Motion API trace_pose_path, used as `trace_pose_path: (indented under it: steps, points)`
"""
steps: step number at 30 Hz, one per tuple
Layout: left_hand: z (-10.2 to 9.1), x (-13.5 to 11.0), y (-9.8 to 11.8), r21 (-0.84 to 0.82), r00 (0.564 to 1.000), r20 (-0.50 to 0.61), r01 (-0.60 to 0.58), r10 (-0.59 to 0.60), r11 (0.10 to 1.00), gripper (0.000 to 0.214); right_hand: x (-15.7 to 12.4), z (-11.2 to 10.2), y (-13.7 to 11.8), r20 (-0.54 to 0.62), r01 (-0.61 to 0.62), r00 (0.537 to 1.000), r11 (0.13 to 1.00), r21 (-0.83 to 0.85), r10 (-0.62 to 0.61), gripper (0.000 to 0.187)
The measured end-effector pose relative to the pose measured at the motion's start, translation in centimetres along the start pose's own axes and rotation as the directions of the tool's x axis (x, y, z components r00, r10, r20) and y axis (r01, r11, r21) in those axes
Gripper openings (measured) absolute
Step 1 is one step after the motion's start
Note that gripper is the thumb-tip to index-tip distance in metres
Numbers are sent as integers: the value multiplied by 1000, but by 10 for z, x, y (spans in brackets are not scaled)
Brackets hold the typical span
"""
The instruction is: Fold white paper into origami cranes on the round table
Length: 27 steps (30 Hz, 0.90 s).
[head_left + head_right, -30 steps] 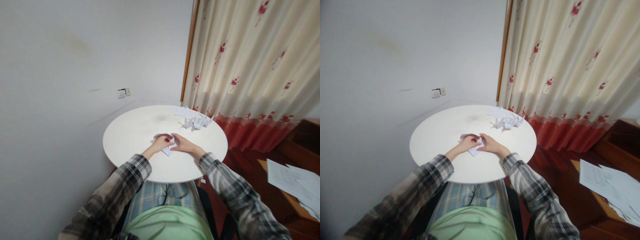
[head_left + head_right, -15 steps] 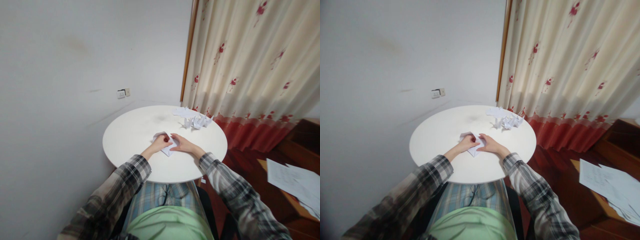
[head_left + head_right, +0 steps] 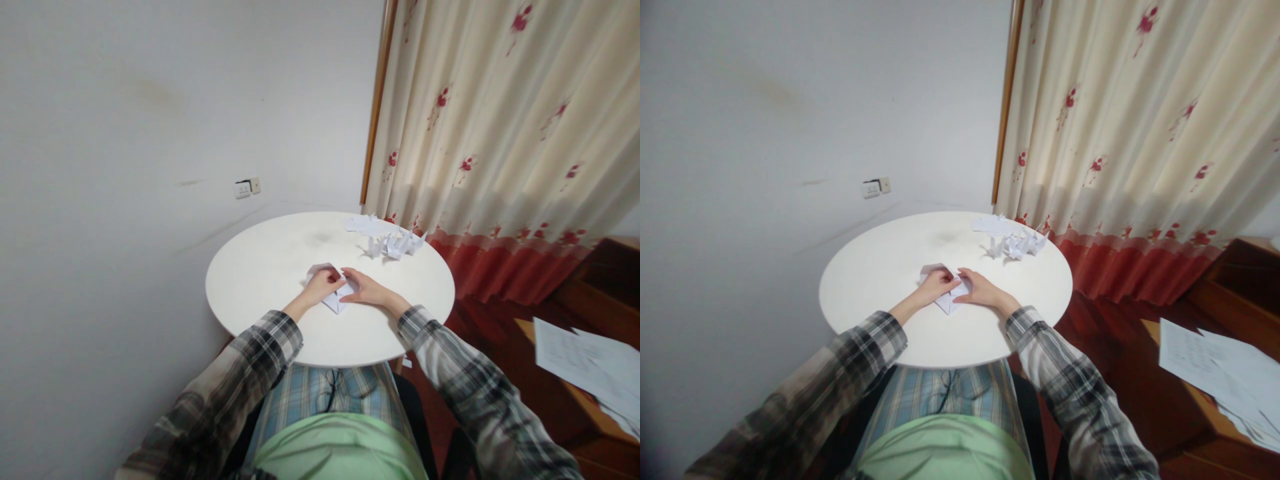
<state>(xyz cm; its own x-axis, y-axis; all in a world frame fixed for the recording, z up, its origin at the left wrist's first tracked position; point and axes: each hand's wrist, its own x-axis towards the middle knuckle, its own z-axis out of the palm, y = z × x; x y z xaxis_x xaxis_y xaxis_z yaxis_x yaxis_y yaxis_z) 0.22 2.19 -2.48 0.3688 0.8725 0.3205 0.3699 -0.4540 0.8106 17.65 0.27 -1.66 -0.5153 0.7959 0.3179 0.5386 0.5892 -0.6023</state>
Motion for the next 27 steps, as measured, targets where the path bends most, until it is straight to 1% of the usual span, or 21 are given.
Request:
trace_pose_path:
  steps: [3, 5, 8, 11, 15, 18, 20, 22, 23, 24, 27]
  points:
    - [2, 1, -5, -42, 999, -40, 11, -13, 999, 22, 1, 1, 3, -6, 2, 1000, 1000, 4, -2, 82]
    - [2, 2, -6, -71, 999, -45, 19, -22, 997, 23, 1, 2, 4, -7, 0, 1000, 1000, 14, 0, 83]
    - [2, 3, -6, -113, 999, -31, 23, -27, 993, 21, 1, 1, 2, -6, 4, 1000, 999, 32, -4, 82]
    - [2, 4, -6, -121, 1000, -4, 14, -15, 993, 18, 0, 0, -1, -5, 29, 1000, 998, 56, -29, 78]
    - [3, 4, -4, -61, 1000, 12, 5, -5, 998, 19, 0, -2, -4, -6, 88, 996, 993, 84, -88, 73]
    - [3, 3, 0, 10, 1000, 7, 11, -12, 1000, 20, 1, -2, -4, 0, 103, 995, 992, 74, -103, 71]
    - [2, 0, 3, 77, 1000, -3, 7, -6, 997, 21, 1, -2, -4, 2, 102, 995, 993, 61, -102, 70]
    - [1, -2, 6, 164, 1000, -21, -9, 13, 986, 17, 1, -2, -3, -6, 92, 996, 995, 40, -92, 71]
    - [0, -3, 7, 200, 999, -11, -40, 43, 979, 15, 1, -2, -3, -11, 81, 997, 996, 24, -81, 73]
    - [0, -4, 8, 226, 998, -11, -63, 68, 972, 15, 1, -2, -2, -17, 67, 998, 998, 6, -67, 74]
    - [-1, -5, 8, 259, 995, -38, -75, 87, 963, 17, 0, -1, 0, -28, 34, 999, 999, -34, -35, 78]
